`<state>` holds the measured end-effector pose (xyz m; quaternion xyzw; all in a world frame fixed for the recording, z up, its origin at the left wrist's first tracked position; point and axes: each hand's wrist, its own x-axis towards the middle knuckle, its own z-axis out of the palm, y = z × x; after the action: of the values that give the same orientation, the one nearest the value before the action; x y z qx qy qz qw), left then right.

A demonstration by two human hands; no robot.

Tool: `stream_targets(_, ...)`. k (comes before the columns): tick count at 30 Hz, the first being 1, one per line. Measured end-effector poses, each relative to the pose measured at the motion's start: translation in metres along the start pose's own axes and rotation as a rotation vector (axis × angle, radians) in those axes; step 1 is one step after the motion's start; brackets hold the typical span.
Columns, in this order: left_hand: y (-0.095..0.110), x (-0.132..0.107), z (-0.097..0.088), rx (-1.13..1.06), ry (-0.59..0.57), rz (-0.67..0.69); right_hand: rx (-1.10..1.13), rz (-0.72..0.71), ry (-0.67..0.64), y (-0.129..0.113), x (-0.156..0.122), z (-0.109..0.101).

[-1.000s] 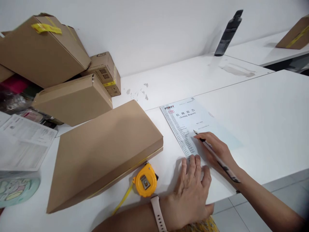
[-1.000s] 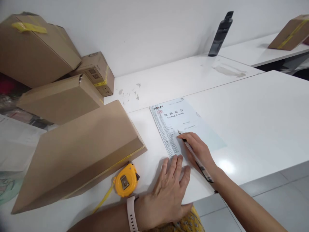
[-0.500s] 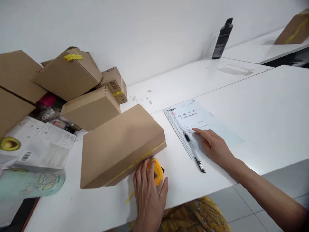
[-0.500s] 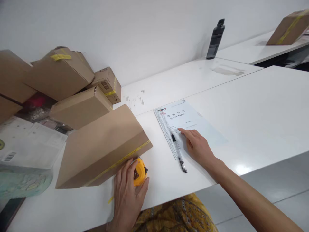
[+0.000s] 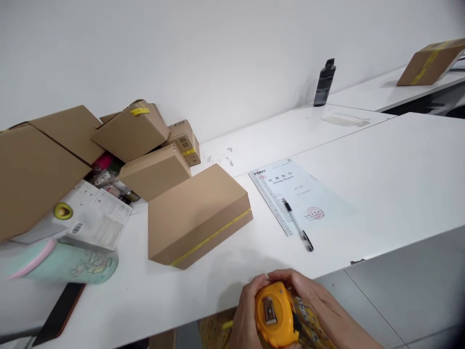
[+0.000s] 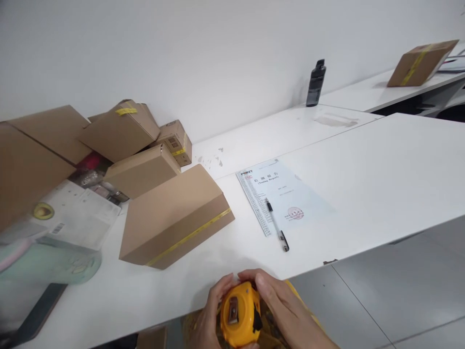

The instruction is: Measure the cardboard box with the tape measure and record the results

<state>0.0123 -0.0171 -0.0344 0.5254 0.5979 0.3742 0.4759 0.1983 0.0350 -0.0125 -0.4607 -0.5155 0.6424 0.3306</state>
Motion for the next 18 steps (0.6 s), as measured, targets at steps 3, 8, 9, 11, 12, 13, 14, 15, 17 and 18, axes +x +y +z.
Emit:
stream_targets(3, -0.001, -0.008, -0.005, -0.035, -0.006, -0.081, 0.119, 0.103, 0.032, -0.001, -0.006, 0.001)
stream_targets(8, 0.001, -0.019, -0.029, -0.252, -0.002, -0.013, 0.077, 0.004, 0.030, -0.007, -0.013, -0.026)
stream_targets(9, 0.004, -0.022, -0.038, -0.304, 0.024, 0.012, 0.064, -0.022, 0.019, -0.010, -0.016, -0.033)
stream_targets(11, 0.013, -0.030, -0.060, -0.367, 0.126, 0.045, 0.044, -0.065, 0.022, -0.018, -0.020, -0.048)
stream_targets(12, 0.019, -0.034, -0.072, -0.367, 0.201, 0.059, 0.034, -0.081, 0.045, -0.023, -0.021, -0.055)
stream_targets(13, 0.025, -0.037, -0.084, -0.348, 0.280, 0.071, 0.021, -0.097, 0.087, -0.028, -0.019, -0.061)
stream_targets(14, 0.031, -0.039, -0.095, -0.319, 0.351, 0.086, 0.004, -0.114, 0.141, -0.033, -0.016, -0.065)
stream_targets(15, 0.036, -0.041, -0.103, -0.292, 0.404, 0.102, -0.018, -0.135, 0.189, -0.038, -0.010, -0.066)
stream_targets(17, 0.045, -0.044, -0.111, -0.271, 0.440, 0.133, -0.065, -0.191, 0.245, -0.045, 0.006, -0.061)
stream_targets(18, 0.047, -0.045, -0.111, -0.287, 0.425, 0.152, -0.082, -0.211, 0.229, -0.047, 0.014, -0.053)
